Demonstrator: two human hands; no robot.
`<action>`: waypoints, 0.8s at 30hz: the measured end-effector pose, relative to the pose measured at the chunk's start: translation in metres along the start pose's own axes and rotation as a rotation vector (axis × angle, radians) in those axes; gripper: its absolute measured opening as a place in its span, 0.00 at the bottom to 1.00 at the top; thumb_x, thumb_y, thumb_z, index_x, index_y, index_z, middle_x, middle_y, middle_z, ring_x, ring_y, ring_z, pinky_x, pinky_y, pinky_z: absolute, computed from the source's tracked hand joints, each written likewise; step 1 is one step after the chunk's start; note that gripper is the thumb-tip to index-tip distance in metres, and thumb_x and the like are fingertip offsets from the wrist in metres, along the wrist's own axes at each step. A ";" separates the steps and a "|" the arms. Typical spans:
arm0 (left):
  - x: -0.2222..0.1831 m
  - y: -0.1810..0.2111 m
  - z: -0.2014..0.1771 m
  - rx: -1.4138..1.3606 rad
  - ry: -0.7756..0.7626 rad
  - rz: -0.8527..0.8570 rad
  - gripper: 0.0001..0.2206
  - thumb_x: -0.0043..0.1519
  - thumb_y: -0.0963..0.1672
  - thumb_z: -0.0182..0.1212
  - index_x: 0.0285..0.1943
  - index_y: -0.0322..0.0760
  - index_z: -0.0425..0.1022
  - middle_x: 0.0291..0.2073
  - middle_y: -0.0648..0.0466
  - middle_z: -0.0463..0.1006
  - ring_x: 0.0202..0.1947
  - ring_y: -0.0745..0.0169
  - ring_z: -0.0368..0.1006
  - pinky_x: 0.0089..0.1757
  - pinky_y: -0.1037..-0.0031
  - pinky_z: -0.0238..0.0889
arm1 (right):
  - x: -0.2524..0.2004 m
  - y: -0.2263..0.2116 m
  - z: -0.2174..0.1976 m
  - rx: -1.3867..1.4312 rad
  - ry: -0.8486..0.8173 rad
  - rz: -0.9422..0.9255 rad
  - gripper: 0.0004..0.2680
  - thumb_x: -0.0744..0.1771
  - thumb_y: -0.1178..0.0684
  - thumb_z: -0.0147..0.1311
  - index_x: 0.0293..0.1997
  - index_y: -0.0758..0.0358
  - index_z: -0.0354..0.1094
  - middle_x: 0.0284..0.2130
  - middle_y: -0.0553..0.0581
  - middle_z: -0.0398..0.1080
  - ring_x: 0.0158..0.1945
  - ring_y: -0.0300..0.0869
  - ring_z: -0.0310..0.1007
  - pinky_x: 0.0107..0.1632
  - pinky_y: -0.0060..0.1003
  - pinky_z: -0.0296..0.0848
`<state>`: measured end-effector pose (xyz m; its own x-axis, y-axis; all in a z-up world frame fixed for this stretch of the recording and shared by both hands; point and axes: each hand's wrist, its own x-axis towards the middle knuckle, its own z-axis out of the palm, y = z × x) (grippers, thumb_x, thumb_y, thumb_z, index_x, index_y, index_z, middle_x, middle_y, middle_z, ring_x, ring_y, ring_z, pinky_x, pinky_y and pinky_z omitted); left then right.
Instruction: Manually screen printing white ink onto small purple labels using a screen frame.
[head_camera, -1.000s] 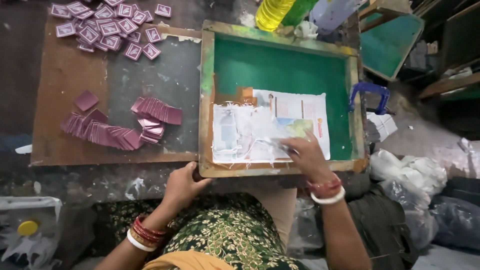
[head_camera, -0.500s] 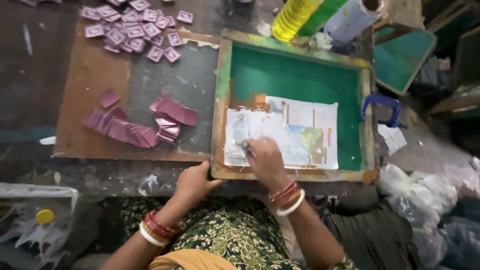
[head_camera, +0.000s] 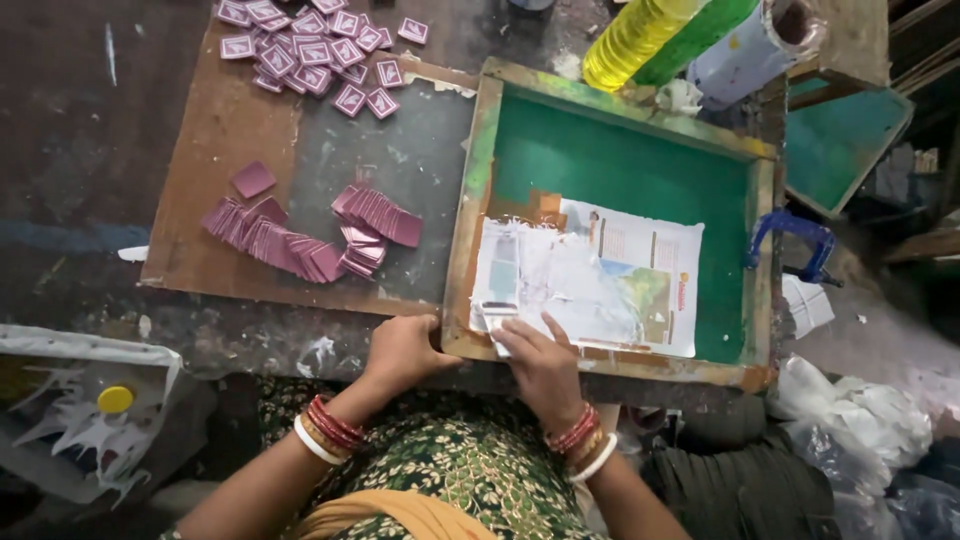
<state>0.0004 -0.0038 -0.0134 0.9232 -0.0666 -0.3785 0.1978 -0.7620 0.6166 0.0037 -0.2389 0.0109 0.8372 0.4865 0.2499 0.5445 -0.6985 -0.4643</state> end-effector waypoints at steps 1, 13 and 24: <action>-0.003 0.004 -0.007 0.001 0.006 0.000 0.26 0.41 0.57 0.79 0.33 0.35 0.80 0.29 0.44 0.82 0.33 0.45 0.79 0.38 0.58 0.71 | 0.002 -0.006 -0.009 0.000 0.003 -0.005 0.11 0.64 0.60 0.60 0.50 0.55 0.78 0.47 0.57 0.79 0.53 0.44 0.78 0.68 0.52 0.61; 0.079 0.031 0.002 -0.207 0.283 0.419 0.09 0.62 0.45 0.63 0.44 0.36 0.82 0.36 0.43 0.81 0.35 0.45 0.77 0.38 0.59 0.71 | -0.042 0.068 -0.104 0.066 1.034 -0.112 0.10 0.72 0.52 0.55 0.50 0.71 0.65 0.39 0.65 0.75 0.40 0.49 0.77 0.41 0.40 0.81; 0.128 -0.015 -0.090 -0.468 0.870 0.167 0.11 0.61 0.45 0.66 0.46 0.32 0.80 0.37 0.43 0.78 0.38 0.49 0.76 0.41 0.60 0.69 | -0.058 0.070 -0.129 0.043 1.265 0.097 0.14 0.76 0.48 0.59 0.56 0.71 0.63 0.40 0.63 0.70 0.36 0.43 0.68 0.40 0.34 0.71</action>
<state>0.1453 0.0568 -0.0091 0.8342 0.4869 0.2591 -0.0196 -0.4433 0.8961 0.0000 -0.3841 0.0736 0.3501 -0.4213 0.8366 0.4963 -0.6740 -0.5472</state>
